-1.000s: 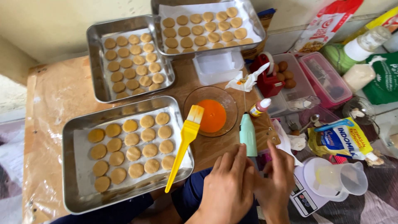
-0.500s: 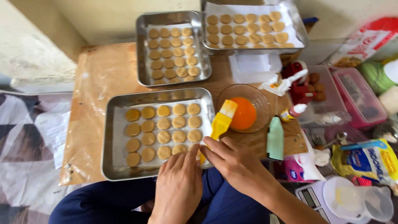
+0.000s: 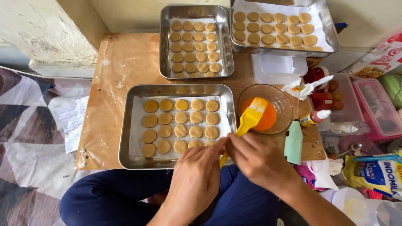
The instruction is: Applying egg wash to cookies using a pastry brush and adding toppings
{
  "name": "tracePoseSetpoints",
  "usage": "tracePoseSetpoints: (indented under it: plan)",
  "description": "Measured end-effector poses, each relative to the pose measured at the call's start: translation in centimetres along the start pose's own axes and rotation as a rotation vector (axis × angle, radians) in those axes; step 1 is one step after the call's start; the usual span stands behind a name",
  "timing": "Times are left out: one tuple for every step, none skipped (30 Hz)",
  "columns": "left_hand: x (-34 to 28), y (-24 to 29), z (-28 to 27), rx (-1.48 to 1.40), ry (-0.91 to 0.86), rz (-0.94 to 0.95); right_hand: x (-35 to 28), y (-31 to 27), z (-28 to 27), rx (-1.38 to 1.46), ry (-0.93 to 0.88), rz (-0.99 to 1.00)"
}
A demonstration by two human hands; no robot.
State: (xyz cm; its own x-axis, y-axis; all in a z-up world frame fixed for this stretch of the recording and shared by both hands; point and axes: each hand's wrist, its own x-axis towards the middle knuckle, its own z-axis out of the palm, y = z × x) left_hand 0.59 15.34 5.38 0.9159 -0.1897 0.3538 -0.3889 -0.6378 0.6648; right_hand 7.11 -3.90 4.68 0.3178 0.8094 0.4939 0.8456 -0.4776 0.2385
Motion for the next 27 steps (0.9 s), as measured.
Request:
tracePoseSetpoints:
  plan:
    - [0.8, 0.5, -0.5, -0.006, -0.002, 0.002, -0.1, 0.6, -0.8, -0.003, -0.005, 0.003]
    - [1.7, 0.9, -1.1, -0.096, 0.016, 0.038, -0.2, 1.2, -1.7, 0.03, -0.017, 0.032]
    - [2.4, 1.4, -1.5, -0.184, 0.032, 0.074, -0.4, 1.7, -2.6, 0.062, -0.026, 0.063]
    - [3.5, 2.0, -1.8, -0.189, 0.029, 0.077, -0.3, 2.5, -3.3, 0.059, -0.03, 0.067]
    - [4.7, 2.5, -2.1, -0.197, 0.05, 0.126, -0.1, 3.2, -4.1, 0.148, -0.01, 0.156]
    - [5.9, 3.1, -2.4, -0.206, 0.071, 0.176, 0.0, 4.0, -4.8, 0.236, 0.012, 0.245]
    - [6.8, 3.1, -2.2, -0.209, 0.069, 0.182, -0.1, 4.7, -5.0, 0.23, 0.012, 0.249]
    - [7.7, 3.2, -2.1, -0.207, 0.044, 0.225, -0.2, 5.5, -5.2, 0.281, -0.003, 0.302]
    - [8.6, 3.3, -1.9, -0.205, 0.018, 0.268, -0.3, 6.3, -5.4, 0.333, -0.019, 0.357]
    - [9.3, 3.2, -1.4, -0.208, 0.015, 0.274, 0.0, 6.6, -5.5, 0.327, -0.018, 0.361]
    - [9.9, 3.1, -0.9, -0.189, 0.029, 0.29, 0.2, 6.8, -5.6, 0.384, 0.04, 0.39]
    - [10.6, 3.1, -0.4, -0.169, 0.043, 0.305, 0.5, 7.1, -5.7, 0.44, 0.098, 0.418]
    - [11.1, 3.2, -0.1, -0.173, 0.04, 0.309, 0.1, 7.2, -5.5, 0.436, 0.098, 0.422]
    - [11.7, 3.4, 0.2, -0.192, 0.057, 0.321, -0.3, 7.3, -5.2, 0.412, 0.098, 0.481]
    - [12.2, 3.5, 0.5, -0.21, 0.074, 0.33, -0.7, 7.4, -4.9, 0.391, 0.097, 0.539]
    - [12.6, 3.7, 0.6, -0.212, 0.071, 0.332, -0.9, 7.4, -4.7, 0.39, 0.096, 0.543]
    - [12.9, 3.8, 0.7, -0.241, 0.071, 0.324, -1.0, 7.4, -4.3, 0.382, 0.12, 0.584]
    - [13.3, 3.9, 0.8, -0.269, 0.07, 0.315, -1.1, 7.4, -4.0, 0.374, 0.144, 0.626]
    - [13.5, 3.9, 1.1, -0.269, 0.068, 0.315, -1.3, 7.5, -3.8, 0.375, 0.144, 0.628]
    - [13.7, 3.9, 1.3, -0.277, 0.056, 0.305, -1.4, 7.6, -3.6, 0.352, 0.148, 0.637]
    - [14.0, 3.9, 1.5, -0.284, 0.044, 0.296, -1.5, 7.7, -3.5, 0.327, 0.154, 0.647]
    - [14.1, 3.9, 1.5, -0.284, 0.042, 0.297, -1.6, 7.7, -3.3, 0.327, 0.155, 0.648]
    - [14.3, 4.0, 1.5, -0.283, 0.044, 0.315, -1.7, 7.8, -3.2, 0.314, 0.151, 0.669]
    - [14.4, 4.1, 1.6, -0.282, 0.046, 0.333, -1.8, 7.8, -3.2, 0.302, 0.148, 0.69]
    - [14.4, 4.0, 1.7, -0.283, 0.043, 0.334, -1.5, 7.6, -3.3, 0.301, 0.148, 0.693]
    - [14.5, 4.0, 1.8, -0.291, 0.053, 0.325, -1.1, 7.5, -3.5, 0.348, 0.123, 0.691]
    - [14.5, 3.9, 1.9, -0.299, 0.063, 0.315, -0.7, 7.3, -3.7, 0.396, 0.099, 0.687]
